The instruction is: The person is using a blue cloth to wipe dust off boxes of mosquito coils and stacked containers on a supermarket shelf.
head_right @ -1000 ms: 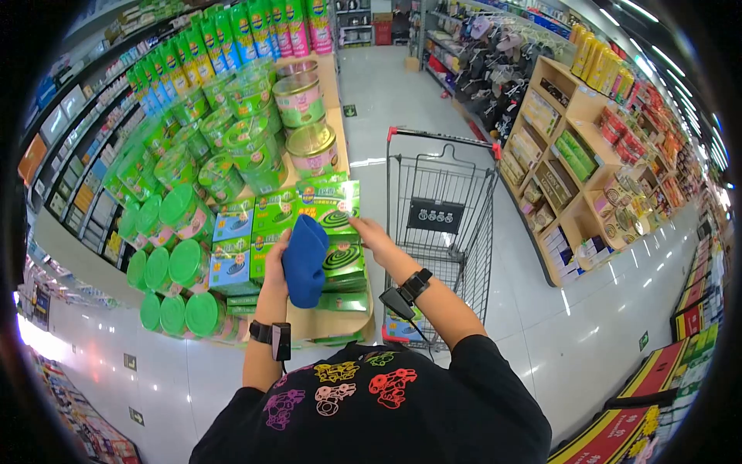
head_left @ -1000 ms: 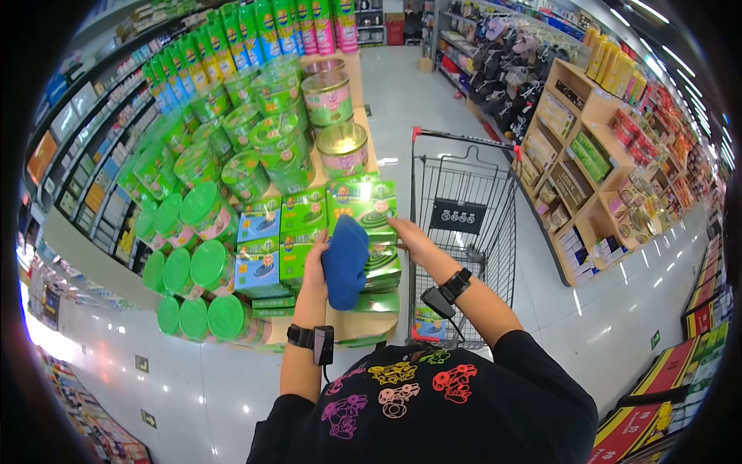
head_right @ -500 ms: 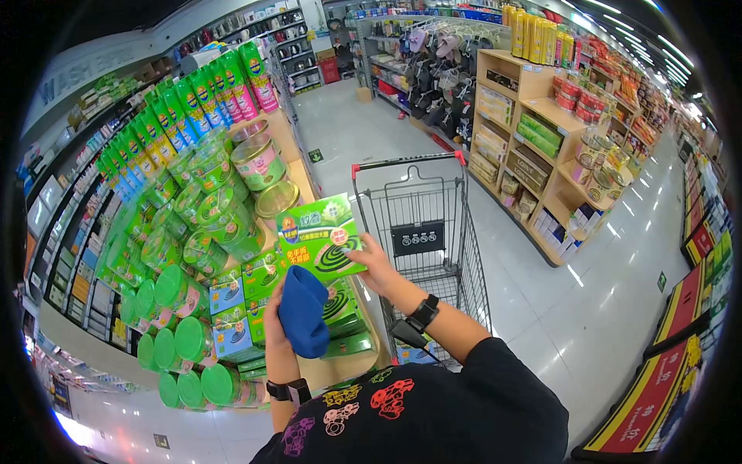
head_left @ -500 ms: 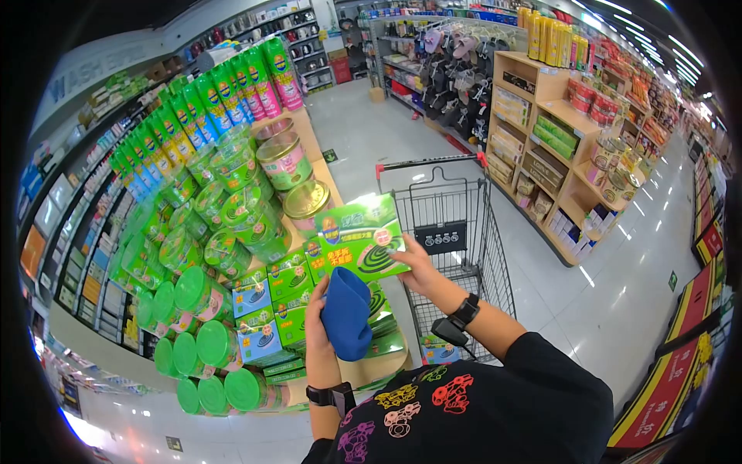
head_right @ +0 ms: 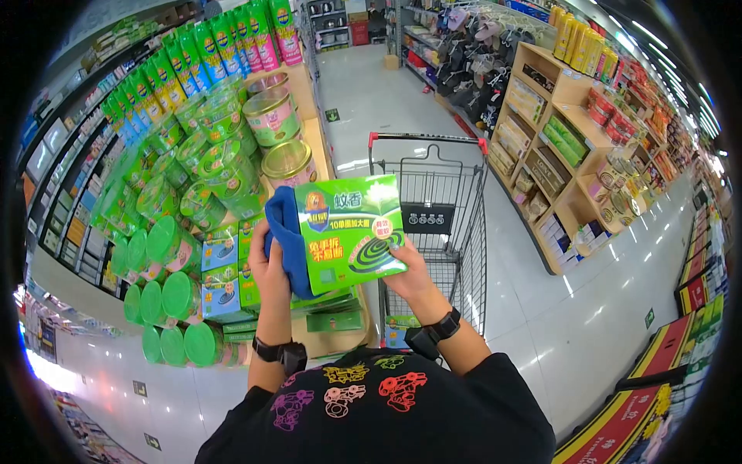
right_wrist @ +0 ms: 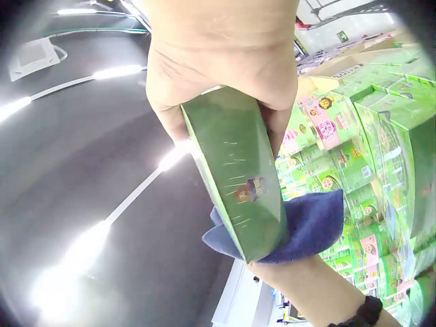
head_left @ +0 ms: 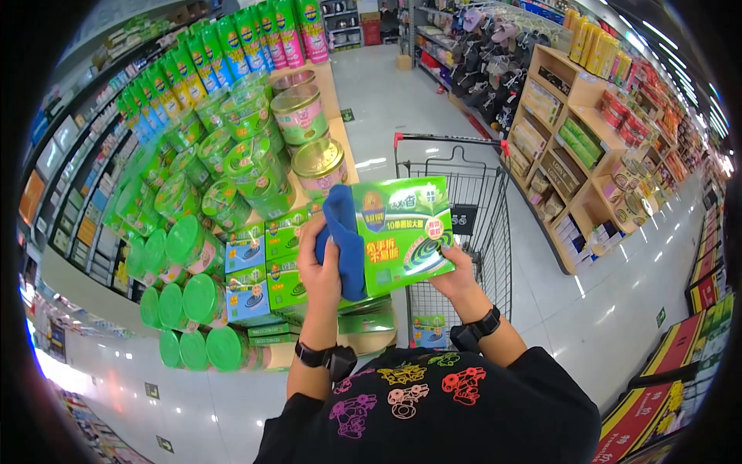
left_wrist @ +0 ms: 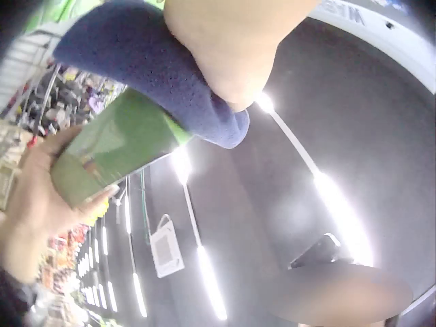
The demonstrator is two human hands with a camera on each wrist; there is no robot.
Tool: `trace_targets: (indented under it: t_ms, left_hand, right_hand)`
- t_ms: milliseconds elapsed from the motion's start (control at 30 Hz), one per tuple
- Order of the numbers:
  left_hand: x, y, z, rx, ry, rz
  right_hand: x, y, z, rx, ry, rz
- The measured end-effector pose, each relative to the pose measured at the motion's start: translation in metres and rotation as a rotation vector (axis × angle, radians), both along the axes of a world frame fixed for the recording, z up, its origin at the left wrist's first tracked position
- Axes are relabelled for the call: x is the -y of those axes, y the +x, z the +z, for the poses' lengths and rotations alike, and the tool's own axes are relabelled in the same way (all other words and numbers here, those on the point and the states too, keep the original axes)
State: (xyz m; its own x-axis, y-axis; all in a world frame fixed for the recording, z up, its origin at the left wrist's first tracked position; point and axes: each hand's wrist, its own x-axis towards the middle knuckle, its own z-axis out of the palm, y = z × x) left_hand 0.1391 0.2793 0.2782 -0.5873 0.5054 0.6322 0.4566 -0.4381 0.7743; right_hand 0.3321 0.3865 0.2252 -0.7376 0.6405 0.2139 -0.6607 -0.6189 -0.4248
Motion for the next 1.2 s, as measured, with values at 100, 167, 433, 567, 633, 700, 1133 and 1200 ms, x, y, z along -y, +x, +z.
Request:
trace_targets:
  t_ms: [100,167,433,567,633,700,1133,1200]
  left_hand:
    - [-0.004,0.001,-0.009,0.217,-0.015,-0.118]
    - [-0.005,-0.002,-0.014,0.249,-0.02,-0.195]
    - [0.008,-0.026,-0.012,0.44,0.111,0.146]
    - [0.037,-0.016,0.035,0.233,0.221,0.256]
    - [0.047,-0.007,0.05,-0.065,0.112,0.293]
    - [0.05,0.007,0.061,-0.235,0.07,0.207]
    - [0.08,-0.012,-0.005,0.079,-0.011,0.412]
    - [0.081,-0.016,-0.029,0.269,-0.118,0.229]
  right_hand:
    - [0.004,0.006,0.013,0.091,0.125,-0.171]
    - [0.004,0.011,0.02,0.109,0.197,-0.261]
    - [0.021,0.019,0.047,0.359,0.55,-0.456]
    - [0.029,0.027,0.04,0.689,1.115,-0.709]
    - [0.041,0.024,0.056,0.715,1.412,-0.824]
    - [0.051,0.014,0.064,0.653,1.606,-0.919]
    - [0.063,-0.019,0.049,0.368,1.758,-0.977]
    - [0.071,-0.031,0.049,0.313,1.77,-1.023]
